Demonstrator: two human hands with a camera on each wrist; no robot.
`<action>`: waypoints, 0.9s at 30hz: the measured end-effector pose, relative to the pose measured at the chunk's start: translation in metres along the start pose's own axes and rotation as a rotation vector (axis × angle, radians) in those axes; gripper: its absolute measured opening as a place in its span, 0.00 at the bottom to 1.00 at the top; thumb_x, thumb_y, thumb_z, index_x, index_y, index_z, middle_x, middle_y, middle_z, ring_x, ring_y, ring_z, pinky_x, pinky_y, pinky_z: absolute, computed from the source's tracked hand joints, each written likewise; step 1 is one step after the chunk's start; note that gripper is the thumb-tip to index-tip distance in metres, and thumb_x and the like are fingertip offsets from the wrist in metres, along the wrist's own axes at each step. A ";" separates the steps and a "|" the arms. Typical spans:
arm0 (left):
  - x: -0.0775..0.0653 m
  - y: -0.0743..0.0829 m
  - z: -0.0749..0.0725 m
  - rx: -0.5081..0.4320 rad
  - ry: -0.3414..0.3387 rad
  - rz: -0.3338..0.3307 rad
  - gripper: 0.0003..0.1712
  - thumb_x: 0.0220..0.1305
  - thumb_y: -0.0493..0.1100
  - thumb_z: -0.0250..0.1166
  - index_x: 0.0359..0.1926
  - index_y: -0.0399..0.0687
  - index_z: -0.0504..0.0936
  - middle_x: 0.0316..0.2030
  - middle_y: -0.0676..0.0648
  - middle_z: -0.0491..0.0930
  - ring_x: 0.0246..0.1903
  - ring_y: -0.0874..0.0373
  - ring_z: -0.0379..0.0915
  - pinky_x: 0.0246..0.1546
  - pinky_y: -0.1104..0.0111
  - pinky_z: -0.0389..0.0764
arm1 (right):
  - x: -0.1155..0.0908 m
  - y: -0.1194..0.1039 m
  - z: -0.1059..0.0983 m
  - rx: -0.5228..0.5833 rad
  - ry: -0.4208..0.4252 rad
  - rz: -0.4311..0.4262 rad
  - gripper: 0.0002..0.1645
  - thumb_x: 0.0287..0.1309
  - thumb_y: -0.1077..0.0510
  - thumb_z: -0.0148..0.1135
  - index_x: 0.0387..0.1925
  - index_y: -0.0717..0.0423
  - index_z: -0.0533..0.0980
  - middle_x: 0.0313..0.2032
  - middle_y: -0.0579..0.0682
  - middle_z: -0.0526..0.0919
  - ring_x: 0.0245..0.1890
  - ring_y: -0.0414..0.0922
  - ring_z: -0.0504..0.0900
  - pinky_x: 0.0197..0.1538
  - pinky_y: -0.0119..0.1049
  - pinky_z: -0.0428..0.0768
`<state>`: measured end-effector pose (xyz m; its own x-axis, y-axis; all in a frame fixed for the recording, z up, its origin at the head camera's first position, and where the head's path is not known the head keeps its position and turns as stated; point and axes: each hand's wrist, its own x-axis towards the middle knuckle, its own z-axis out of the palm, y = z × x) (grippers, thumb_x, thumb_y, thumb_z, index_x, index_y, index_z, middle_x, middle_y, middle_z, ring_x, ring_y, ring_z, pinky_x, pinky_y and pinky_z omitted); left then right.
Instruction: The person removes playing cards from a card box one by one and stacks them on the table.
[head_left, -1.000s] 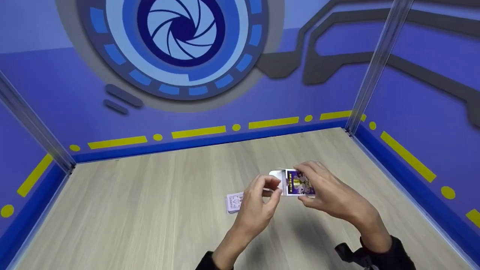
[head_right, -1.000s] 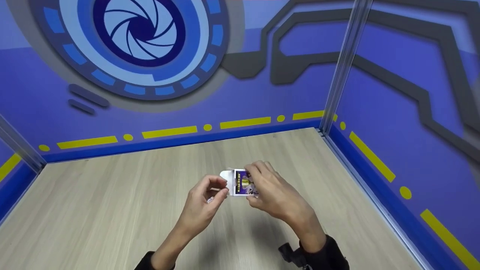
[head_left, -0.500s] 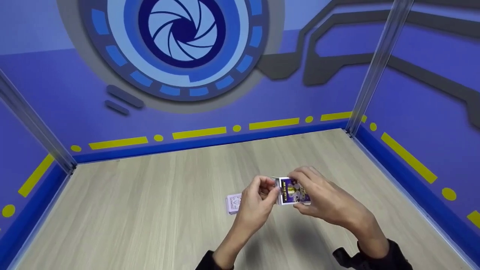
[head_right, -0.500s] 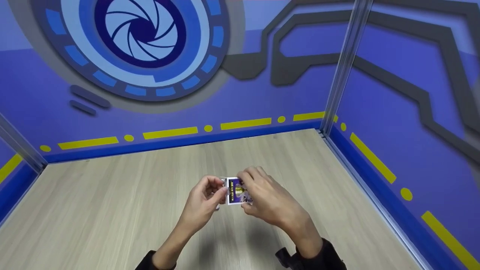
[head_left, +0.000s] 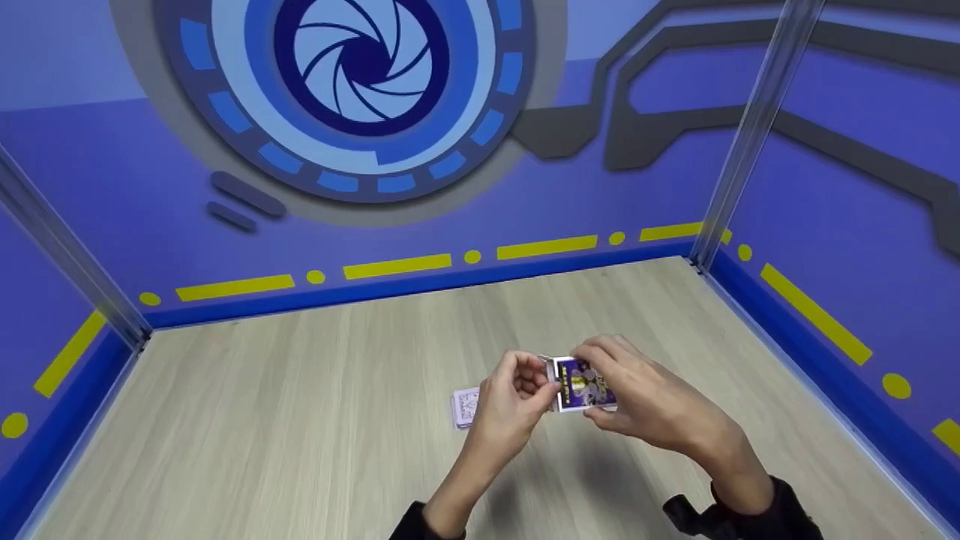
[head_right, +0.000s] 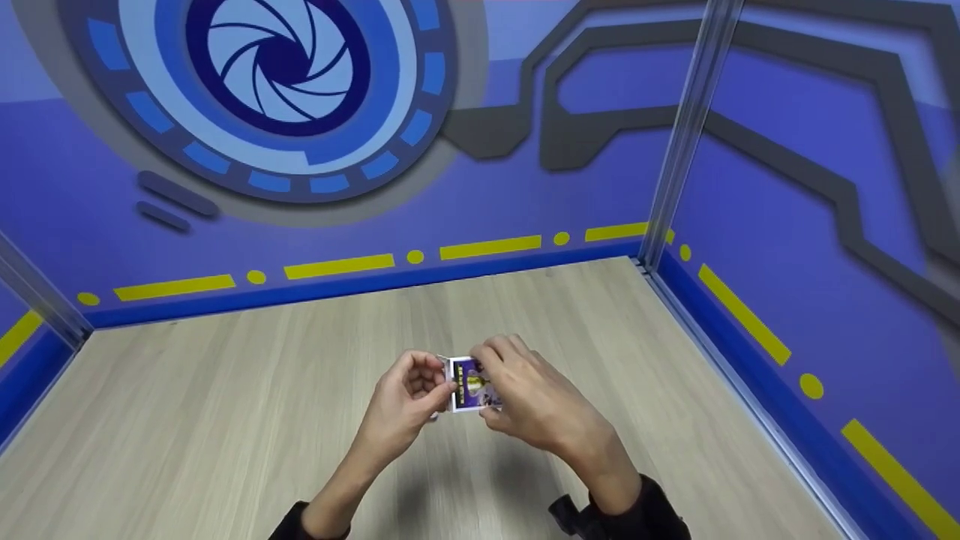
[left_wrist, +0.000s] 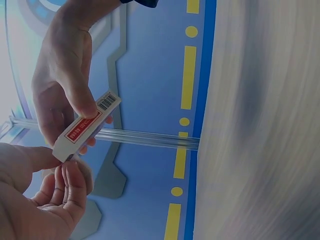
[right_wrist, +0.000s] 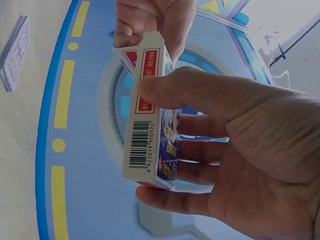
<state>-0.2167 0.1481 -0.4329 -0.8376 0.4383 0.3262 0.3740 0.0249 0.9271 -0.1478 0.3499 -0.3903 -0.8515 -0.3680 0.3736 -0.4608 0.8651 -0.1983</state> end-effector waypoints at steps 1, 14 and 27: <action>0.000 0.000 0.000 -0.004 0.001 -0.002 0.14 0.64 0.33 0.72 0.46 0.39 0.76 0.35 0.50 0.79 0.33 0.62 0.75 0.35 0.73 0.79 | 0.000 0.000 0.000 -0.002 0.000 -0.005 0.39 0.50 0.58 0.81 0.62 0.58 0.72 0.56 0.50 0.75 0.54 0.43 0.74 0.51 0.40 0.81; 0.003 0.000 -0.005 -0.023 0.013 -0.001 0.19 0.64 0.27 0.65 0.55 0.35 0.76 0.36 0.48 0.86 0.34 0.63 0.78 0.35 0.73 0.79 | 0.001 0.006 0.001 0.008 0.015 0.012 0.38 0.50 0.58 0.80 0.61 0.60 0.72 0.56 0.53 0.76 0.54 0.45 0.74 0.51 0.42 0.81; 0.004 0.006 -0.014 0.041 0.064 0.029 0.22 0.64 0.25 0.57 0.57 0.39 0.81 0.38 0.47 0.79 0.34 0.60 0.71 0.33 0.73 0.72 | -0.001 0.014 -0.003 0.057 0.004 0.076 0.38 0.54 0.59 0.78 0.64 0.57 0.72 0.59 0.50 0.75 0.55 0.44 0.74 0.51 0.43 0.80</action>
<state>-0.2232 0.1379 -0.4232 -0.8494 0.3808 0.3653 0.4136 0.0505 0.9091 -0.1530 0.3633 -0.3909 -0.8836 -0.3002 0.3593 -0.4083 0.8695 -0.2779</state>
